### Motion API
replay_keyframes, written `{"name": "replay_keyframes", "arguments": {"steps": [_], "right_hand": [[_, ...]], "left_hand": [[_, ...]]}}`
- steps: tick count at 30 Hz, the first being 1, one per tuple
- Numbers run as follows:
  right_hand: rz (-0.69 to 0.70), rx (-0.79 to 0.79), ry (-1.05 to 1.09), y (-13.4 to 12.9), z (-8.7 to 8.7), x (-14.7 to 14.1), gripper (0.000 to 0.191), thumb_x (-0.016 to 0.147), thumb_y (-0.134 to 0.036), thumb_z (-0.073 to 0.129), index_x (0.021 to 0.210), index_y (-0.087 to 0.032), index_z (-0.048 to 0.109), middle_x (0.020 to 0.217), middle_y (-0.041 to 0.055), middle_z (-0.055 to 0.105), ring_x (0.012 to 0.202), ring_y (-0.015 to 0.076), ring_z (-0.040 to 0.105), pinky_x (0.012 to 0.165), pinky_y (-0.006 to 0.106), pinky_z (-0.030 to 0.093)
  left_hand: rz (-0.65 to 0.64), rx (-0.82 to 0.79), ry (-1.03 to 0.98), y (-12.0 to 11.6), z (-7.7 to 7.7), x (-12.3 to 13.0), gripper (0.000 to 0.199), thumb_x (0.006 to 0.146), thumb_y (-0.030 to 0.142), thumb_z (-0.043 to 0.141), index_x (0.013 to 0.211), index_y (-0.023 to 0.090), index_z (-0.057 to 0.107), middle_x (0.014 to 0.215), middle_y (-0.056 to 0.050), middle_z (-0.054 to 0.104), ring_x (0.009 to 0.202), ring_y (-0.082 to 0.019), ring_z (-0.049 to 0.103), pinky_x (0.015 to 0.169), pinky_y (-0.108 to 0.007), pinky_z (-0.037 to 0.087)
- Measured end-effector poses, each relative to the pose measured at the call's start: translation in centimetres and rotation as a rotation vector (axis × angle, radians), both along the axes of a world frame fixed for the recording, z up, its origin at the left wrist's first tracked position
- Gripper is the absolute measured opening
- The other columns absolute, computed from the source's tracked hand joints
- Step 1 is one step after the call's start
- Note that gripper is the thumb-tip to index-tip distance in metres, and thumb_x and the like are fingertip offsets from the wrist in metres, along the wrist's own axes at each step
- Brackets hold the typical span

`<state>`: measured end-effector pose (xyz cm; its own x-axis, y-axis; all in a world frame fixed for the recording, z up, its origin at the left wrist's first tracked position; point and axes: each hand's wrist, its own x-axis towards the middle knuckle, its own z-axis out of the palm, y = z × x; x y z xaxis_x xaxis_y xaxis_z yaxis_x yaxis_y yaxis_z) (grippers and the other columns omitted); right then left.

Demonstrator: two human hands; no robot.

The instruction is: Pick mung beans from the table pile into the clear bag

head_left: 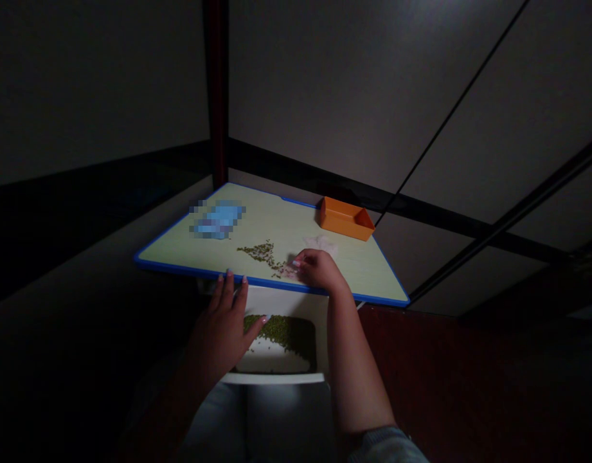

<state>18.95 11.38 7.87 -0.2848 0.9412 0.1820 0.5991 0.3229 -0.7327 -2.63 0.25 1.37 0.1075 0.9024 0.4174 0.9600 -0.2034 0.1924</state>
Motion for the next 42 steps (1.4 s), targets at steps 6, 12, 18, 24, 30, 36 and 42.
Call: {"name": "replay_keyframes", "arguments": {"steps": [6,12,18,24,30,36,42], "right_hand": [[0.014,-0.044,0.032,-0.04,-0.05,0.03,0.013,0.077,-0.025,0.057,0.077,-0.015,0.064,0.060,-0.0011,0.057,0.055,0.0110,0.051,0.052,0.021,0.035],[0.017,-0.024,0.003,-0.30,0.27,0.05,0.014,0.076,-0.025,0.057,0.078,-0.014,0.066,0.060,-0.0008,0.058,0.057,0.0111,0.049,0.056,0.021,0.035],[0.034,-0.030,-0.003,-0.37,0.39,0.04,0.017,0.075,-0.027,0.058,0.078,-0.014,0.067,0.061,-0.0009,0.058,0.058,0.0114,0.047,0.057,0.022,0.036],[0.055,-0.051,0.028,-0.32,0.23,0.12,0.015,0.076,-0.026,0.059,0.079,-0.014,0.067,0.062,-0.0011,0.058,0.058,0.0104,0.048,0.058,0.021,0.037],[0.069,-0.040,0.032,-0.34,0.30,0.09,0.014,0.076,-0.026,0.059,0.078,-0.013,0.067,0.063,-0.0008,0.059,0.059,0.0103,0.048,0.058,0.021,0.036],[0.038,-0.024,0.031,-0.33,0.50,0.01,0.014,0.078,-0.025,0.058,0.079,-0.013,0.067,0.064,-0.0007,0.060,0.060,0.0105,0.049,0.058,0.021,0.036],[0.017,0.038,-0.015,-0.33,0.59,-0.26,0.013,0.079,-0.022,0.058,0.082,-0.014,0.068,0.067,0.0003,0.062,0.061,0.0113,0.050,0.059,0.021,0.036]], "left_hand": [[-0.006,-0.009,-0.005,0.03,0.17,0.04,0.078,0.082,0.058,0.042,0.141,0.007,0.034,0.153,-0.026,0.023,0.143,-0.037,0.017,0.105,-0.047,0.039],[-0.002,-0.015,-0.008,0.01,0.31,0.09,0.079,0.081,0.058,0.043,0.141,0.008,0.034,0.153,-0.026,0.023,0.143,-0.037,0.017,0.104,-0.048,0.041],[0.001,-0.001,-0.027,0.02,0.18,0.09,0.077,0.081,0.056,0.045,0.141,0.009,0.034,0.154,-0.024,0.022,0.144,-0.037,0.018,0.101,-0.048,0.043],[-0.005,0.004,-0.032,-0.01,0.08,0.03,0.078,0.080,0.057,0.046,0.141,0.010,0.035,0.153,-0.024,0.023,0.144,-0.036,0.017,0.104,-0.049,0.041],[-0.004,0.001,-0.017,-0.03,0.06,0.04,0.078,0.081,0.058,0.044,0.141,0.008,0.034,0.153,-0.025,0.023,0.144,-0.037,0.018,0.105,-0.048,0.040],[-0.001,0.003,-0.012,0.02,0.03,0.02,0.078,0.081,0.059,0.043,0.141,0.009,0.034,0.153,-0.025,0.022,0.143,-0.037,0.018,0.104,-0.048,0.040],[0.002,0.015,-0.015,0.01,0.05,0.07,0.078,0.081,0.058,0.044,0.140,0.009,0.035,0.153,-0.024,0.024,0.143,-0.037,0.020,0.102,-0.048,0.042]]}}
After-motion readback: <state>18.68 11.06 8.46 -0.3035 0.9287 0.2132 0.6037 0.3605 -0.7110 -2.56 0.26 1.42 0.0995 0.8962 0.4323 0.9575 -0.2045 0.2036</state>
